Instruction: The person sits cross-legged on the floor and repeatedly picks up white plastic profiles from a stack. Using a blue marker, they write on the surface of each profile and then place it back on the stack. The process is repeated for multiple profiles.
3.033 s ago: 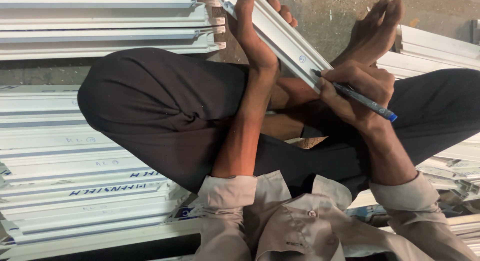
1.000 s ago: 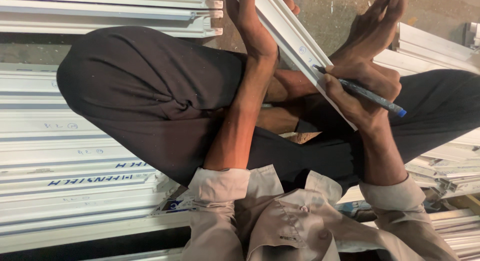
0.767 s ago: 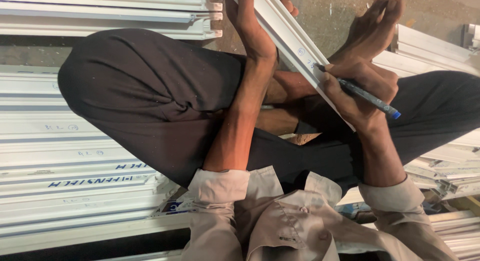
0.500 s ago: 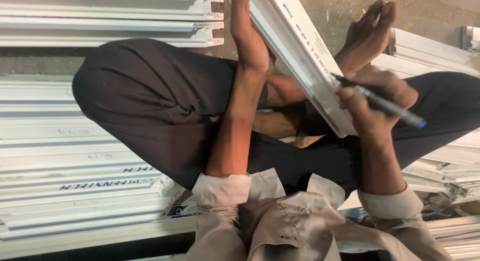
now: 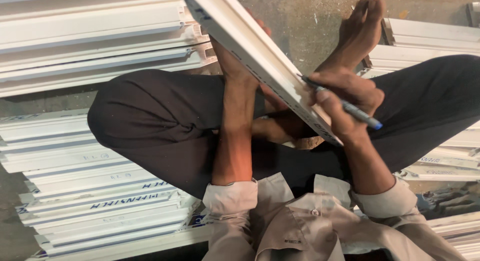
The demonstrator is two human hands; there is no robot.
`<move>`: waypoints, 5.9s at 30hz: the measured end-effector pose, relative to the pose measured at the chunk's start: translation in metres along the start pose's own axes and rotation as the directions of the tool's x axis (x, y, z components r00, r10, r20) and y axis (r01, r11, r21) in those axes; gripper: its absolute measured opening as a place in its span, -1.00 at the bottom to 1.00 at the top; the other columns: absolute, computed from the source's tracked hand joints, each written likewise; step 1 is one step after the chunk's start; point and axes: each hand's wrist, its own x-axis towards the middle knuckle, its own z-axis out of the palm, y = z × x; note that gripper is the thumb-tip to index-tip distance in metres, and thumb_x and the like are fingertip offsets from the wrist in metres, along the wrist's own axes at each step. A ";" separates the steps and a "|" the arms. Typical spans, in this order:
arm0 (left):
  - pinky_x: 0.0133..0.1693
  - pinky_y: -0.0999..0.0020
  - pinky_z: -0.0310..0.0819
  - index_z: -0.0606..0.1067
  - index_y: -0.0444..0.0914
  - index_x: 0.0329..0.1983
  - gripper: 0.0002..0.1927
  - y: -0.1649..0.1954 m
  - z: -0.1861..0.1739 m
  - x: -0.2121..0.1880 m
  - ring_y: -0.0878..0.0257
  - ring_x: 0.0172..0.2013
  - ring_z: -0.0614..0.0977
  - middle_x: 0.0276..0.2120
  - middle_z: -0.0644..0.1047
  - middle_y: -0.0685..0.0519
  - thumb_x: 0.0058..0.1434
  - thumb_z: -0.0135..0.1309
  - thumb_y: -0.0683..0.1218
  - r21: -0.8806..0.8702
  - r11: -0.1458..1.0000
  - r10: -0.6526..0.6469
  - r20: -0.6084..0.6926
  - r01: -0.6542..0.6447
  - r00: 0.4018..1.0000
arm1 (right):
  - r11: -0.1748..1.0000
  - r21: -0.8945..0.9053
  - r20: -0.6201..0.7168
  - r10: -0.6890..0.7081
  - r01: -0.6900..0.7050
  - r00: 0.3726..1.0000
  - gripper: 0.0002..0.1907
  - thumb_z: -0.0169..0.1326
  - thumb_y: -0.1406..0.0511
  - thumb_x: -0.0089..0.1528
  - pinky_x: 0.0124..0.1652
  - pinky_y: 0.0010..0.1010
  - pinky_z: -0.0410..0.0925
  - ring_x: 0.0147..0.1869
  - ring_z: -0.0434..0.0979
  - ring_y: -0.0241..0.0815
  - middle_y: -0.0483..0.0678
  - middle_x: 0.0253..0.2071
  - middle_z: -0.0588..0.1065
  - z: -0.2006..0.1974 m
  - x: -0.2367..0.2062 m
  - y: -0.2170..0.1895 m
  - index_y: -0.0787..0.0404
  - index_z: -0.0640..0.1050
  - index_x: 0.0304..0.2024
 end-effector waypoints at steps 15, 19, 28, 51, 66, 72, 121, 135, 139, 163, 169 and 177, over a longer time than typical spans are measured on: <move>-0.43 0.47 0.30 0.39 -0.14 -0.21 -0.89 0.004 -0.018 0.004 0.33 -0.44 0.35 -0.42 0.36 0.18 0.41 0.03 -0.05 -0.041 0.990 -0.109 0.388 0.135 0.915 | 0.949 -0.267 0.030 -0.165 0.167 0.986 -0.86 0.24 0.56 0.21 -0.42 -0.51 0.42 -0.40 0.62 -0.22 0.11 -0.33 0.60 0.016 -0.004 -0.002 0.39 0.51 -0.26; -0.41 0.52 0.31 0.41 -0.17 -0.20 -0.86 0.004 -0.016 0.007 0.33 -0.39 0.39 -0.39 0.40 0.18 0.41 0.05 -0.03 -0.069 0.986 -0.111 0.401 0.151 0.909 | 0.944 -0.280 0.036 -0.170 0.173 0.985 -0.86 0.24 0.57 0.22 -0.45 -0.50 0.41 -0.40 0.61 -0.21 0.09 -0.37 0.59 0.019 -0.004 -0.002 0.39 0.51 -0.29; -0.38 0.58 0.47 0.46 -0.20 -0.14 -0.85 0.012 0.005 0.007 0.37 -0.39 0.54 -0.36 0.52 0.14 0.44 0.09 -0.02 -0.094 0.988 -0.065 0.481 0.126 0.874 | 0.930 -0.304 0.075 -0.190 0.204 0.979 -0.85 0.24 0.57 0.23 -0.44 -0.49 0.40 -0.42 0.59 -0.23 0.06 -0.39 0.57 0.020 -0.001 -0.001 0.38 0.51 -0.29; -0.40 0.58 0.55 0.47 -0.23 -0.14 -0.81 0.009 -0.006 0.010 0.34 -0.38 0.58 -0.38 0.53 0.08 0.45 0.06 -0.01 -0.128 0.986 -0.029 0.506 0.108 0.862 | 0.923 -0.303 0.085 -0.219 0.235 0.972 -0.88 0.23 0.56 0.20 -0.43 -0.47 0.41 -0.41 0.60 -0.22 0.04 -0.43 0.55 0.020 0.003 -0.002 0.37 0.52 -0.32; -0.47 0.61 0.42 0.42 -0.22 -0.18 -0.82 0.015 0.001 0.007 0.39 -0.48 0.47 -0.44 0.45 0.13 0.46 0.06 -0.03 -0.086 0.989 -0.076 0.412 0.122 0.908 | 0.912 -0.326 0.114 -0.225 0.250 0.968 -0.89 0.23 0.53 0.20 -0.38 -0.42 0.40 -0.41 0.60 -0.17 0.07 -0.43 0.55 0.021 0.006 -0.006 0.40 0.52 -0.31; -0.44 0.54 0.39 0.42 -0.22 -0.18 -0.78 0.011 0.000 0.013 0.30 -0.46 0.45 -0.42 0.47 0.07 0.40 0.08 0.02 -0.082 0.994 -0.022 0.512 0.075 0.859 | 0.938 -0.288 0.098 -0.172 0.193 0.980 -0.91 0.22 0.54 0.25 -0.41 -0.46 0.41 -0.39 0.61 -0.18 0.08 -0.38 0.58 0.017 0.003 -0.007 0.41 0.54 -0.27; -0.41 0.59 0.36 0.37 -0.22 -0.13 -0.80 0.013 -0.005 0.011 0.36 -0.43 0.43 -0.39 0.48 0.13 0.46 0.04 0.00 -0.059 0.990 -0.094 0.408 0.129 0.908 | 0.937 -0.289 0.058 -0.185 0.194 0.981 -0.88 0.22 0.57 0.19 -0.47 -0.49 0.37 -0.45 0.57 -0.22 0.02 -0.46 0.54 0.002 -0.012 0.003 0.38 0.52 -0.34; -0.38 0.57 0.34 0.41 -0.24 -0.13 -0.80 0.007 -0.011 0.021 0.36 -0.40 0.46 -0.37 0.52 0.09 0.44 0.04 -0.01 -0.085 0.991 -0.062 0.393 0.103 0.917 | 0.925 -0.309 0.069 -0.209 0.220 0.975 -0.87 0.20 0.57 0.21 -0.44 -0.50 0.41 -0.43 0.58 -0.23 0.01 -0.43 0.55 -0.008 -0.005 0.018 0.35 0.51 -0.35; -0.31 0.53 0.41 0.41 -0.26 -0.16 -0.76 -0.006 -0.045 0.022 0.37 -0.35 0.50 -0.33 0.55 0.12 0.53 -0.01 0.01 -0.075 0.996 -0.021 0.354 0.051 0.935 | 0.943 -0.246 -0.033 -0.240 0.225 0.970 -0.93 0.20 0.56 0.16 -0.48 -0.53 0.39 -0.49 0.57 -0.25 0.08 -0.44 0.57 -0.003 -0.001 0.024 0.42 0.55 -0.34; 0.09 0.17 0.45 0.33 -0.27 0.25 -0.54 0.011 -0.080 0.022 0.10 0.07 0.53 0.11 0.47 -0.05 0.59 -0.30 0.16 0.006 1.000 -0.020 0.186 0.019 0.982 | 0.944 -0.326 -0.121 -0.090 0.046 0.988 -0.87 0.15 0.39 0.49 -0.23 -0.53 0.47 -0.24 0.66 -0.21 0.10 -0.20 0.61 -0.023 -0.024 -0.007 0.35 0.60 0.04; 0.17 -0.05 0.43 0.04 0.04 0.48 -0.31 0.026 0.039 0.048 0.01 0.22 0.44 0.28 0.32 0.04 0.30 -0.20 0.21 0.463 0.882 0.226 -0.577 0.086 0.785 | 0.809 -0.523 0.043 -0.290 0.268 0.956 -0.88 0.17 0.40 0.47 -0.24 -0.43 0.46 -0.18 0.65 -0.14 0.13 -0.14 0.58 -0.099 0.048 -0.026 0.37 0.59 0.01; 0.05 -0.04 0.53 0.12 -0.22 0.35 -0.43 -0.045 0.097 0.088 -0.06 0.10 0.54 0.20 0.40 -0.12 0.36 -0.22 0.12 0.389 0.914 0.264 -0.787 0.117 0.558 | 0.723 -0.571 0.003 -0.471 0.388 0.882 -0.94 0.15 0.46 0.48 -0.29 -0.36 0.35 -0.32 0.51 -0.18 0.05 -0.28 0.53 -0.172 0.137 0.009 0.36 0.58 0.00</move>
